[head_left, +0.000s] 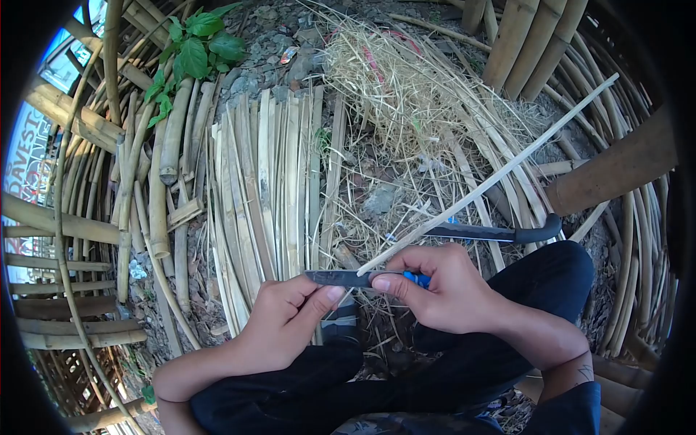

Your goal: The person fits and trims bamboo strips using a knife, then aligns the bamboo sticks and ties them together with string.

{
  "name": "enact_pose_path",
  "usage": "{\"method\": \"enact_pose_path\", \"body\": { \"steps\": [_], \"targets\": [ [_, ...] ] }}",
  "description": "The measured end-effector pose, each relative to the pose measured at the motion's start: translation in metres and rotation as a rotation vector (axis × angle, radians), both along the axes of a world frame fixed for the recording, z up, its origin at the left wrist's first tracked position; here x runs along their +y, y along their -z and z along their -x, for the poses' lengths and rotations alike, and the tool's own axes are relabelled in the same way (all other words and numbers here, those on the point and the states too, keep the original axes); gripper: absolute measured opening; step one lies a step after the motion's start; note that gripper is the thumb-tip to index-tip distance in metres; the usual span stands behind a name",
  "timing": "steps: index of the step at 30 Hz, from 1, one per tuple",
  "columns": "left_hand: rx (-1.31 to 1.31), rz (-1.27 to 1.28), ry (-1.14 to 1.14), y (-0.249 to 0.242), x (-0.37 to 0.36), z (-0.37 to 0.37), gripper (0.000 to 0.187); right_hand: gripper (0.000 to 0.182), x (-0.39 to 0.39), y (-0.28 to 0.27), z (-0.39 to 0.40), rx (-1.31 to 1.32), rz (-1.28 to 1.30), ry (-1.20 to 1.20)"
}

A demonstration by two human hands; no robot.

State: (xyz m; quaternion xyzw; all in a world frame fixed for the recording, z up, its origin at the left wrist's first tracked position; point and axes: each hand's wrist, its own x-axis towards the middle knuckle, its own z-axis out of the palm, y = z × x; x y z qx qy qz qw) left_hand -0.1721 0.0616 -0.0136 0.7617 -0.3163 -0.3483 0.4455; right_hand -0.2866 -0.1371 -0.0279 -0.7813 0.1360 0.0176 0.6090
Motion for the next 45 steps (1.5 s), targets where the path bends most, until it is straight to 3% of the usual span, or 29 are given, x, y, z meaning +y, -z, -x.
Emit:
{"method": "enact_pose_path", "body": {
  "steps": [1, 2, 4, 5, 7, 13, 15, 20, 36, 38, 45],
  "targets": [
    [0.099, -0.034, -0.04, 0.0, -0.002, -0.001, 0.027, 0.029, -0.001, 0.002, -0.001, -0.123, 0.23, -0.034],
    [0.198, -0.072, -0.08, 0.0, -0.002, -0.001, 0.028, 0.029, 0.001, 0.009, -0.003, -0.126, 0.229, -0.036],
    [0.204, -0.071, -0.058, 0.006, 0.0, 0.0, 0.028, 0.032, 0.008, 0.027, -0.006, -0.571, 0.675, 0.116],
    [0.213, -0.071, -0.031, 0.007, 0.0, 0.002, 0.028, 0.032, 0.008, 0.028, -0.006, -0.569, 0.676, 0.121],
    [0.282, -0.005, -0.023, 0.004, -0.005, 0.003, 0.028, 0.035, 0.007, 0.028, -0.006, -0.625, 1.045, 0.077],
    [0.363, 0.041, -0.037, -0.007, -0.012, 0.01, 0.026, 0.04, 0.01, 0.032, -0.01, -0.617, 1.172, 0.116],
    [0.338, 0.007, -0.057, -0.007, -0.013, 0.013, 0.026, 0.041, 0.011, 0.032, -0.014, -0.599, 1.182, 0.121],
    [-0.002, 0.161, -0.086, 0.004, -0.017, 0.019, 0.021, 0.042, 0.016, 0.021, -0.021, -0.584, 1.172, 0.137],
    [-0.164, 0.194, -0.095, 0.012, -0.026, 0.034, 0.022, 0.041, 0.023, 0.01, -0.021, -0.55, 1.025, 0.166],
    [-0.208, 0.269, -0.107, 0.019, -0.027, 0.036, 0.011, 0.041, 0.024, 0.008, -0.02, -0.557, 1.01, 0.166],
    [-0.257, 0.265, -0.114, 0.024, -0.03, 0.038, 0.007, 0.039, 0.027, 0.009, -0.018, -0.457, 0.931, 0.16]
  ]
}}
